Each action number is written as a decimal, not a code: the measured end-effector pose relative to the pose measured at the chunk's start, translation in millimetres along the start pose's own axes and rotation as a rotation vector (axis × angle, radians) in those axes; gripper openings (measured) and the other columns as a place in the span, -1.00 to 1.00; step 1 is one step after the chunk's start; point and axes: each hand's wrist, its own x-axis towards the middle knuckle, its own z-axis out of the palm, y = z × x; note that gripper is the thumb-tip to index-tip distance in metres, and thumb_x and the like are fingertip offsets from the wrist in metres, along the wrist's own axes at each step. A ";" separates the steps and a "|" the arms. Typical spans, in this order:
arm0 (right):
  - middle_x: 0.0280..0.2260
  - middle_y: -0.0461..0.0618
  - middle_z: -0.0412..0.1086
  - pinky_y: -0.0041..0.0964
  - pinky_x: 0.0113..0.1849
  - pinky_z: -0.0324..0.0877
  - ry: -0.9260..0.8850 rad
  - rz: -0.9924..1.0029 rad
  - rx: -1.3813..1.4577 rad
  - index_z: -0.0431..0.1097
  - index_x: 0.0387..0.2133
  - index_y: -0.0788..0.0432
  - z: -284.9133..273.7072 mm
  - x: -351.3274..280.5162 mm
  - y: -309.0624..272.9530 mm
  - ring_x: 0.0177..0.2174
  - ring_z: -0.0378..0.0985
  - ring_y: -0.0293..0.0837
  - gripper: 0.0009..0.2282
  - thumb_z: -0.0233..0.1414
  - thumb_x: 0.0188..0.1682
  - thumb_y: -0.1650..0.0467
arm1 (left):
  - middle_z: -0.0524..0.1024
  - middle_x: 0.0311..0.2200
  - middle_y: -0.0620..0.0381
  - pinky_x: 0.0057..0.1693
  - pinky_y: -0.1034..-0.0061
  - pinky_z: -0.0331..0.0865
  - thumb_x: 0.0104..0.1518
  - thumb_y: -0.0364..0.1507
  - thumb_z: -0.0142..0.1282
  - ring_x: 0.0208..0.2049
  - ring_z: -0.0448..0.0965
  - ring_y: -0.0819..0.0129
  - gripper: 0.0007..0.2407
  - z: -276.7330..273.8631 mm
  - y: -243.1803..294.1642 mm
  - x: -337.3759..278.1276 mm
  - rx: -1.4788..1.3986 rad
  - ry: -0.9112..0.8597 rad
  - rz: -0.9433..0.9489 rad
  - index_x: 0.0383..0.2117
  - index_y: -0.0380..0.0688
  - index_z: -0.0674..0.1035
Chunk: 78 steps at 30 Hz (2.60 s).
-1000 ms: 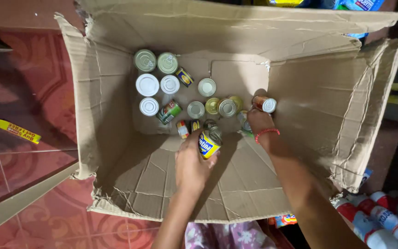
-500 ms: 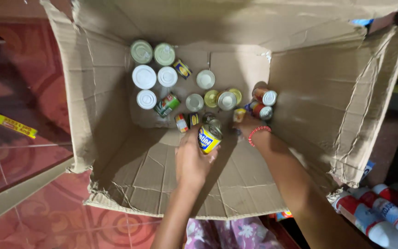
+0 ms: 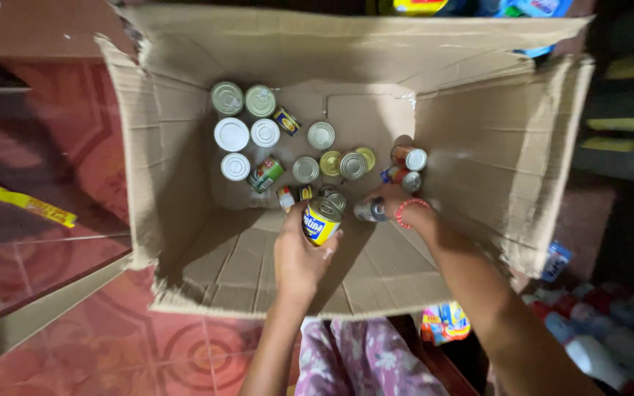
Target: Stocking canned goods from a box onto retail shelves.
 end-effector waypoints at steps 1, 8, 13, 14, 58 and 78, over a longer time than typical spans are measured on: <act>-0.11 0.10 0.53 -0.13 -0.08 0.47 0.005 -0.004 0.001 0.56 -0.03 0.07 -18.5 -16.7 -30.4 -0.11 0.56 0.02 -0.55 0.02 -0.22 0.59 | 0.64 -0.23 -0.18 -0.11 0.26 0.52 -0.16 -0.41 0.41 -0.19 0.69 -0.04 -0.46 -6.5 9.9 -7.6 0.002 0.002 0.005 0.04 -0.20 0.50; -0.03 0.12 0.47 -0.03 -0.09 0.53 0.016 0.082 1.172 0.31 0.15 0.25 -164.5 -164.4 -250.0 -0.04 0.58 0.00 -0.54 -0.06 -0.06 0.69 | 0.63 -0.43 -0.05 -0.27 0.35 0.51 -0.07 -0.37 0.38 -0.43 0.66 0.26 -0.56 -68.9 85.0 -60.6 -0.194 -0.079 -0.025 -0.06 -0.24 0.49; 0.04 0.18 0.42 0.02 -0.05 0.50 0.024 -0.273 1.247 0.20 0.23 0.26 -248.0 -303.4 -394.4 -0.02 0.57 0.05 -0.49 0.01 -0.06 0.61 | 0.63 -0.38 0.14 -0.19 0.46 0.51 0.05 -0.40 0.28 -0.36 0.58 0.45 -0.69 -123.3 161.6 -112.4 -0.396 -0.130 -0.006 -0.12 -0.23 0.50; 0.07 0.19 0.41 0.01 -0.04 0.52 0.025 -0.209 1.323 0.17 0.26 0.26 -258.1 -326.7 -415.7 -0.06 0.58 0.10 -0.47 0.04 -0.05 0.56 | 0.62 -0.31 0.14 -0.14 0.48 0.50 0.07 -0.41 0.24 -0.30 0.58 0.46 -0.68 -134.9 180.7 -126.2 -0.481 -0.140 -0.024 -0.07 -0.18 0.47; -0.07 0.16 0.45 -0.18 0.01 0.41 1.714 -0.390 0.213 0.35 0.12 0.25 -872.0 -560.0 -505.1 -0.06 0.55 0.08 -0.48 0.29 -0.17 0.51 | 0.51 0.03 0.06 0.21 0.39 0.38 0.17 -0.40 0.23 0.07 0.51 0.31 -0.54 -90.8 739.5 -100.2 -0.605 -0.240 0.760 0.19 -0.22 0.38; -0.19 0.13 0.38 -0.10 -0.14 0.42 1.860 -0.543 0.021 0.48 0.00 0.16 -897.5 -514.6 -498.3 -0.21 0.50 0.08 -0.57 0.21 -0.18 0.66 | 0.46 0.06 0.02 0.24 0.38 0.35 0.19 -0.37 0.22 0.11 0.46 0.30 -0.50 -85.6 734.9 -87.9 -0.623 -0.229 0.814 0.23 -0.21 0.30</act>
